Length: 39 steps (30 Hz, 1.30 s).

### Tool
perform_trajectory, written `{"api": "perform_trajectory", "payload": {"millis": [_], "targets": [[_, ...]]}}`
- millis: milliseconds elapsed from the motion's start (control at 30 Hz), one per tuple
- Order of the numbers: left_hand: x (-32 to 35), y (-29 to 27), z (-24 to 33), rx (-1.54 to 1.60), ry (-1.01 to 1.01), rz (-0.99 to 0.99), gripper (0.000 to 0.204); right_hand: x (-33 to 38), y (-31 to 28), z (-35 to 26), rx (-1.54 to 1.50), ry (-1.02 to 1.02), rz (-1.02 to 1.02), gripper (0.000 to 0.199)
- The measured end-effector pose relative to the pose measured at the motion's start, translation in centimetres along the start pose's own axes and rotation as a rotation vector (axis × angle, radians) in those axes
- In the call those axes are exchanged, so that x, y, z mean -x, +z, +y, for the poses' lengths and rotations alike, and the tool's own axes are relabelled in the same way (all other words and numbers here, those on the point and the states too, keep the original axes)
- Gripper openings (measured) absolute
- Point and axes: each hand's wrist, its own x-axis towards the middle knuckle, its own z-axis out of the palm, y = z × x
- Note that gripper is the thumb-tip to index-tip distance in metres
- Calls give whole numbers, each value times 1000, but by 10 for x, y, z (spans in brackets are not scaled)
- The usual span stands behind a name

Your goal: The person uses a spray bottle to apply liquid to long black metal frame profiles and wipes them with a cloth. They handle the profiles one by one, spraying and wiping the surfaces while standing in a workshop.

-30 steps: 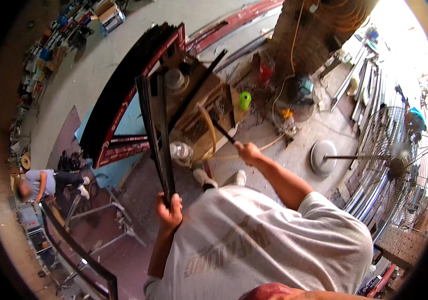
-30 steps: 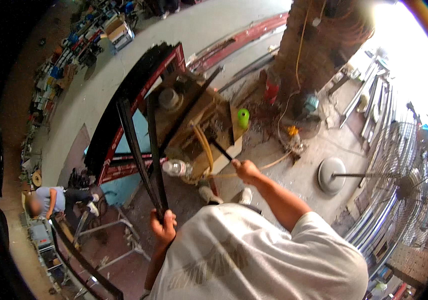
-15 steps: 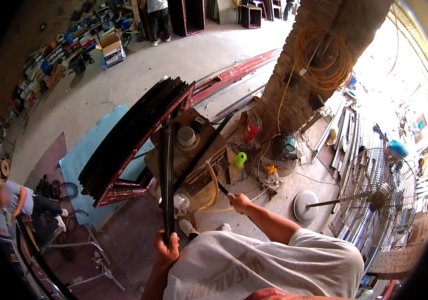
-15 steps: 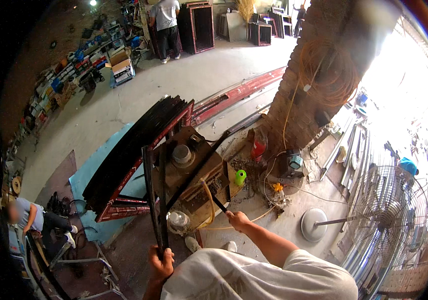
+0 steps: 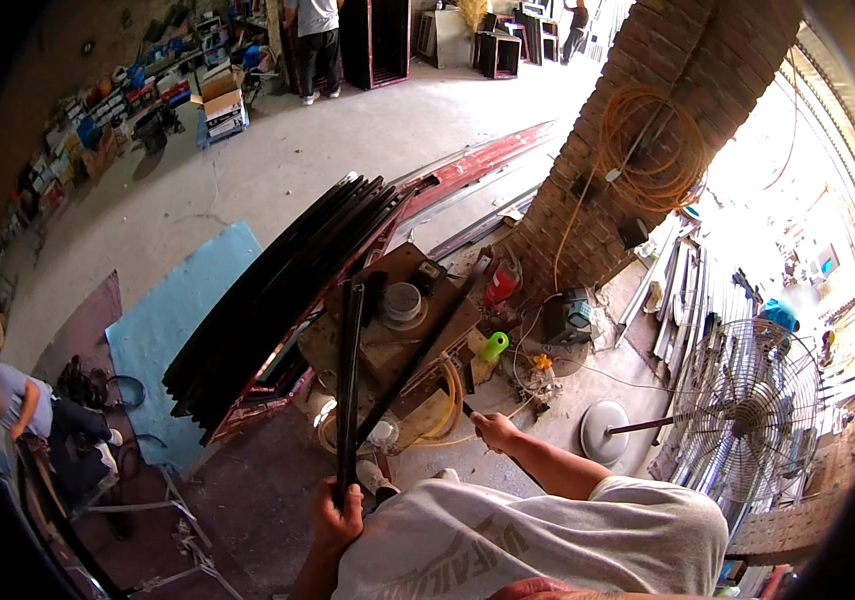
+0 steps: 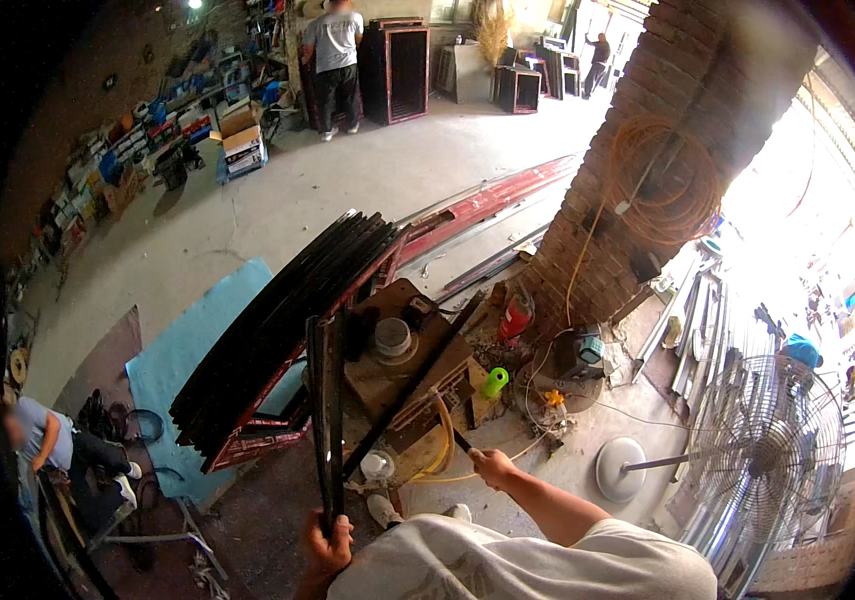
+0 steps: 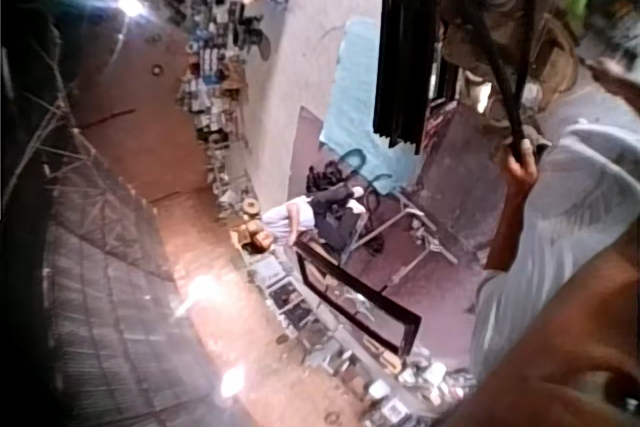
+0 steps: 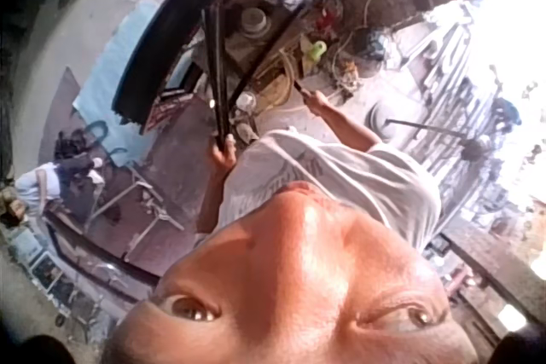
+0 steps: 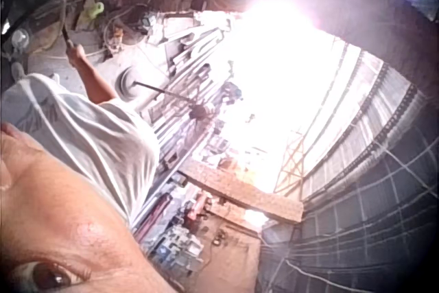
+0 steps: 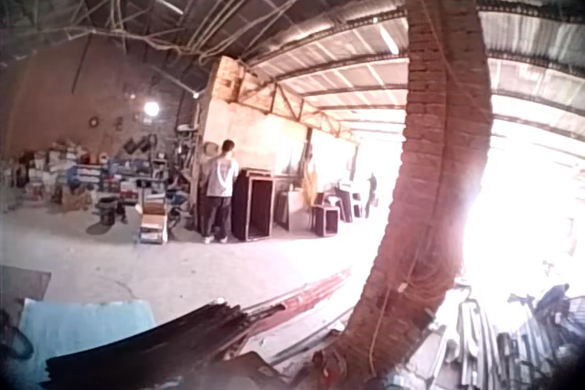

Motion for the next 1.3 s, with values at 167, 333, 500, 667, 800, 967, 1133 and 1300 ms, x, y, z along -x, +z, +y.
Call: {"api": "perform_trajectory", "payload": {"millis": [167,333,500,667,800,967,1133,1300], "targets": [[0,-7,-7,-1,12,34,19,-4,2,3,-19,12,-17,55],[2,-13,-14,-69,91,33,23,-3,1,3,3,27,-4,56],[5,-15,3,-2,-21,26,19,2,1,-4,31,23,7,57],[11,-8,-3,28,-23,48,18,-2,1,3,-12,23,-5,56],[12,0,-3,2,100,70,22,-6,2,6,-11,13,-8,55],[22,6,7,50,25,52,18,-9,-2,7,32,8,-46,59],[31,16,5,9,54,77,18,-6,-3,3,25,1,-55,56],[39,24,4,-2,43,88,20,-11,-5,9,4,-22,-89,55]]}}
